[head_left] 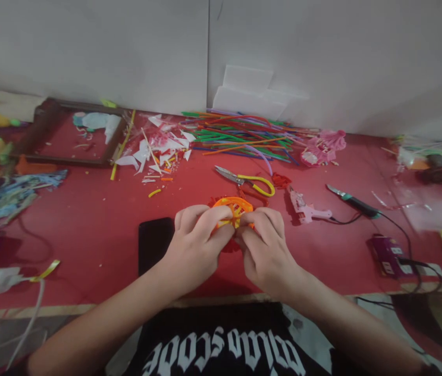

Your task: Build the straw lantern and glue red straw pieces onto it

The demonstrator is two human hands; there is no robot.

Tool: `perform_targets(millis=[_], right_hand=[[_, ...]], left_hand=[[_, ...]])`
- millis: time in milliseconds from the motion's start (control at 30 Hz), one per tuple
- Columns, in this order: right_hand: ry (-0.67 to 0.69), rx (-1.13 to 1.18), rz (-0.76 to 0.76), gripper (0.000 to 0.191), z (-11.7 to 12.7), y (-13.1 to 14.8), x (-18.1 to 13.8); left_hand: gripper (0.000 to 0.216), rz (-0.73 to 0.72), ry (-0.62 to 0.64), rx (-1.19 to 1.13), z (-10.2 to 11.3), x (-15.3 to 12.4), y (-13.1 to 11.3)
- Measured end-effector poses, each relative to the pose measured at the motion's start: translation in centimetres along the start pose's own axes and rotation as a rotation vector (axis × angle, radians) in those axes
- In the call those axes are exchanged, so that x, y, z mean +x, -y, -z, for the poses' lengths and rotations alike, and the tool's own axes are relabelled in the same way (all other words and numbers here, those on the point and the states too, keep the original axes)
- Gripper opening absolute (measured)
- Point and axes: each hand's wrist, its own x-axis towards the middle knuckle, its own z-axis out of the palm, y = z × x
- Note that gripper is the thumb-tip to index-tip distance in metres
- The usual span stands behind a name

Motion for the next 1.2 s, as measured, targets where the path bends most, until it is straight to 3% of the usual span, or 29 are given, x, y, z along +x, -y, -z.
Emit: perform_targets(millis=[433,767,1200], right_hand=[[-0.007,0.111,0.14,0.024,0.0,-1.7,0.3],[-0.051,0.188,0.027,0.014,0.2,-2.6,-0.5],[0.073,0.175,0.06,0.012,0.9,-3.3,-0.3]], left_hand=[[0.025,0.089,0.078,-0.139,0.0,0.1,0.4],[0.011,0.142,0.025,-0.19,0.4,-0.6,1.0],[0.024,0.118,0.056,-0.159,0.5,-0.2,1.4]])
